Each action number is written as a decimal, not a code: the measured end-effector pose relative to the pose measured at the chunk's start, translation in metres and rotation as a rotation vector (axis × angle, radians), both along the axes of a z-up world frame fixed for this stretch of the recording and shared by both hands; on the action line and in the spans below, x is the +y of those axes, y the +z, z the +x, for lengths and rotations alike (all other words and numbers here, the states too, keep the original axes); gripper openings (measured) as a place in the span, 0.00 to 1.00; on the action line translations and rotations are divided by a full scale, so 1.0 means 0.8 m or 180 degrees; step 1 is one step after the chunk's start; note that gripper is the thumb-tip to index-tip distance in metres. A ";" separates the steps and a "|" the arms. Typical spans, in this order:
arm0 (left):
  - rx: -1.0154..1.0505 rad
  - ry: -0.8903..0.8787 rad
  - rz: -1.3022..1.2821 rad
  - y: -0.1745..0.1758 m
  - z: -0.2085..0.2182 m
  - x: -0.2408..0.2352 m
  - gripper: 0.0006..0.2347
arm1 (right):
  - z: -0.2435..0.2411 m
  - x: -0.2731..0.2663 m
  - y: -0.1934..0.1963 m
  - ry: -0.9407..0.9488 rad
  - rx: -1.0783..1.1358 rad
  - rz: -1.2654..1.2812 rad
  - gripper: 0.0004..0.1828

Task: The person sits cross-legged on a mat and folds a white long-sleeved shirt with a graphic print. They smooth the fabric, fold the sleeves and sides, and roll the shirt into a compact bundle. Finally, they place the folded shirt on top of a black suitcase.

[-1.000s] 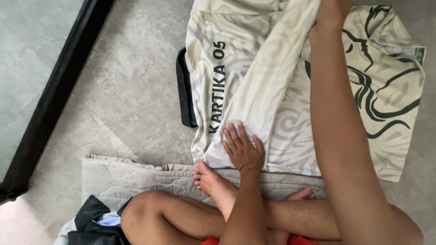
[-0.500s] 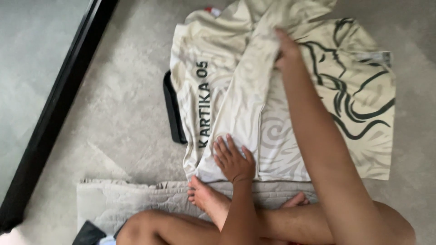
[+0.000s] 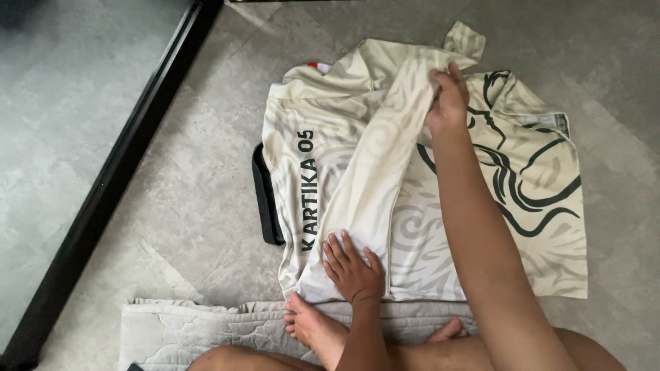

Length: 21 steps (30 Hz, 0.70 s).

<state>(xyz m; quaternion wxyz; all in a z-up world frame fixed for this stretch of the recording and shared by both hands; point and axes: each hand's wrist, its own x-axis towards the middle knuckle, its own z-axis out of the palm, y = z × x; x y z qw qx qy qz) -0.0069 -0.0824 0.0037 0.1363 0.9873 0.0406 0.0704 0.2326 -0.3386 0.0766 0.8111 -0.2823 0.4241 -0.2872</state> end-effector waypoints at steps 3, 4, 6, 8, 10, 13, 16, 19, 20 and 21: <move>-0.0026 0.0012 0.0053 0.004 0.002 -0.001 0.24 | 0.001 0.009 0.001 0.0820 0.0885 0.1061 0.24; -0.0039 -0.0006 0.0041 0.003 0.002 -0.001 0.24 | 0.001 0.006 -0.004 0.0803 0.0871 0.1050 0.24; 0.0113 0.0023 0.0001 0.002 0.000 0.000 0.25 | 0.002 0.004 -0.018 0.1791 0.1586 0.0208 0.20; 0.0027 0.0008 0.0099 -0.008 0.002 0.000 0.26 | 0.004 -0.003 -0.055 0.1795 0.1267 -0.0334 0.22; -0.0039 -0.0028 0.0181 -0.014 -0.002 0.001 0.27 | -0.005 0.008 -0.055 0.1779 0.0964 -0.0875 0.24; -0.0024 -0.0044 0.0190 -0.013 0.000 -0.001 0.27 | -0.025 0.044 0.017 0.1694 0.0468 -0.1170 0.24; -0.0018 -0.0057 0.0182 -0.009 0.002 -0.001 0.27 | -0.076 0.036 0.049 0.1333 -0.0562 -0.1054 0.17; 0.0094 -0.0071 0.0142 -0.006 -0.002 0.000 0.27 | -0.150 -0.008 -0.011 0.0355 -0.0867 -0.0718 0.12; 0.0119 -0.0054 0.0180 -0.005 0.000 -0.001 0.27 | -0.165 -0.007 -0.023 0.0229 -0.0845 -0.0543 0.12; 0.0142 -0.0036 0.0218 -0.005 0.001 -0.001 0.26 | -0.180 -0.005 -0.034 0.0102 -0.0825 -0.0368 0.14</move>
